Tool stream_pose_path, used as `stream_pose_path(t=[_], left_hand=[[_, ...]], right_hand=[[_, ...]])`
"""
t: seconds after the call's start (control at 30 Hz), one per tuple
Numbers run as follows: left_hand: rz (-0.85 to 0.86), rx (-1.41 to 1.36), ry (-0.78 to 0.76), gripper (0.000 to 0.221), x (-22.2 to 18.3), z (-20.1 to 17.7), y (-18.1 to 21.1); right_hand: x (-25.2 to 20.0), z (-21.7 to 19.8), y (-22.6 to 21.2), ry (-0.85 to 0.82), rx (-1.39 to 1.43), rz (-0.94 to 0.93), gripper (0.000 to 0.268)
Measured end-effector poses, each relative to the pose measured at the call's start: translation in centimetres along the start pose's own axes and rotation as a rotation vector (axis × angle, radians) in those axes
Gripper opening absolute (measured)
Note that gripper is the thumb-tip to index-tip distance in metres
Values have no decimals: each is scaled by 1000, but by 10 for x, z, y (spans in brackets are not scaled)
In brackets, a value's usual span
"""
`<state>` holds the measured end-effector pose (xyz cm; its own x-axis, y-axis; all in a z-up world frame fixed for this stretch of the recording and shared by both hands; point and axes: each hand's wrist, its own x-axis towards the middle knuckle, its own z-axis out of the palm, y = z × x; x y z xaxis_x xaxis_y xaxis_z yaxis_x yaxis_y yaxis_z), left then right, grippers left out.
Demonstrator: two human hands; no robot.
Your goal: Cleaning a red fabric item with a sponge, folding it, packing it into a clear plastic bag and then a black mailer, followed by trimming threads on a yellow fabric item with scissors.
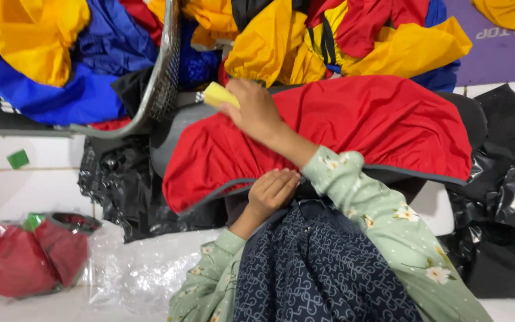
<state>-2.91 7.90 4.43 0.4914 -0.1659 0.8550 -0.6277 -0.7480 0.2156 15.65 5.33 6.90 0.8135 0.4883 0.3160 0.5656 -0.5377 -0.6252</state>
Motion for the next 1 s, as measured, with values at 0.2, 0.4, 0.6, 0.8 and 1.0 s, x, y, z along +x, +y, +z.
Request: stream_pose_path(t=[0.2, 0.4, 0.6, 0.8, 1.0], left_hand=[[64, -19, -2, 14, -31, 4, -3], [68, -9, -23, 8, -33, 10, -7], [106, 55, 18, 7, -47, 18, -16], [50, -6, -10, 9, -8, 4, -5], [33, -9, -6, 6, -6, 2, -2]], right_hand=[[-60, 15, -88, -572, 444, -272, 29], [5, 34, -19, 179, 185, -4, 32], [-84, -69, -24, -381, 259, 5, 35], [-102, -134, 97, 289, -637, 181, 22], [-158, -145, 8, -176, 30, 149, 36]])
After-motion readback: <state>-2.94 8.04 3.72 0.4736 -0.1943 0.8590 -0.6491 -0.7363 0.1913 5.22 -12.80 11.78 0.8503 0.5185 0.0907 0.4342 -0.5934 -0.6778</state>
